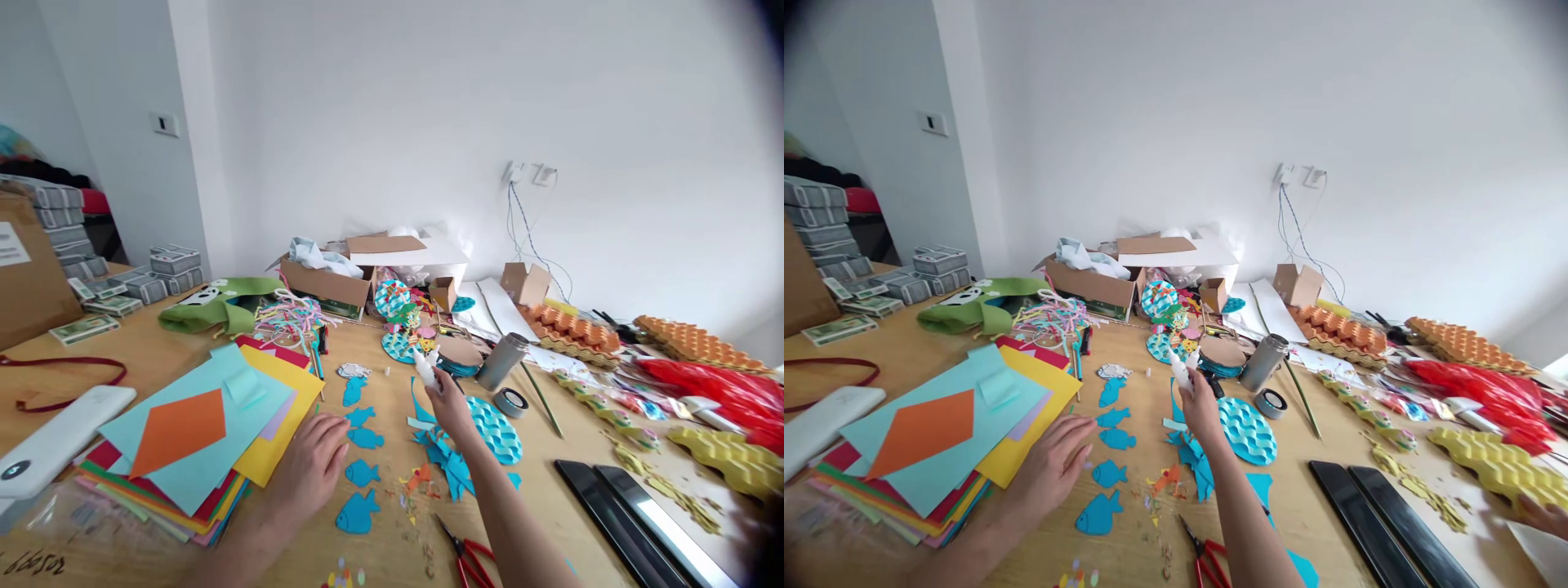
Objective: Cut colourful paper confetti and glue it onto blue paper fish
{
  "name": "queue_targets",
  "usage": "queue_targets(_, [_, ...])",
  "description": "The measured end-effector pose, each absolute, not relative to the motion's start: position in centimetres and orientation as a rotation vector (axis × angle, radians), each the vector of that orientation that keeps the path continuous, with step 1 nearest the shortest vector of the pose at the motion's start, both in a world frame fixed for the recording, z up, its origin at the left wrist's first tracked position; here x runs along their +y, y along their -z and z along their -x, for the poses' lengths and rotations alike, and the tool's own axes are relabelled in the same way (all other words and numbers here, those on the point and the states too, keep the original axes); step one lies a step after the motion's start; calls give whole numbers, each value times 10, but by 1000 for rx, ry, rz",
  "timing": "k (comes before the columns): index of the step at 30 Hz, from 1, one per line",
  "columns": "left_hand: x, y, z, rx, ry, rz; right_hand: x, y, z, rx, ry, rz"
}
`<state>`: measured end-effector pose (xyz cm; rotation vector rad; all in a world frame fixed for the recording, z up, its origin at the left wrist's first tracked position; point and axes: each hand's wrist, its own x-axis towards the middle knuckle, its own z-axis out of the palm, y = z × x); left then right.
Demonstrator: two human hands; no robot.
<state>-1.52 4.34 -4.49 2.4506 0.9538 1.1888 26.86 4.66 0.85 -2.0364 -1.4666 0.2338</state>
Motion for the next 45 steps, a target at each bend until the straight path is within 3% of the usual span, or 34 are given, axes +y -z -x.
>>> queue_targets(2, [43,41,15,921,-1297,-2305,27,-17,-252,-1533,-415,1836])
queue_targets(5, [37,27,15,860,-1445,-2042,-4,-19,-218,-1456,-965,1266])
queue_targets(8, [27,12,16,849,-1513,-1947,-25,-11,-190,-1427,-1116,1161])
queue_targets(16, [13,16,3,696,-1401,-1996,-32,13,-167,-1344,-1100,1142])
queue_targets(24, [26,35,-6,762,-1421,-2027,-30,19,-159,-1604,-728,1272])
queue_targets(28, [31,30,0,876,-1375,-2029,-34,16,-159,-1632,-719,1312])
queue_targets(31, [22,15,14,1068,-1193,-2126,-36,13,-161,-1588,-763,1343])
queue_targets(38, [-29,-4,48,1490,-201,-2477,-40,17,-174,-1689,-878,1552])
queue_targets(42, [-40,1,50,1501,-62,-2421,-43,22,-177,-1862,-876,1729])
queue_targets(45, [-35,0,50,1482,-189,-2364,-43,21,-177,-1854,-790,1736])
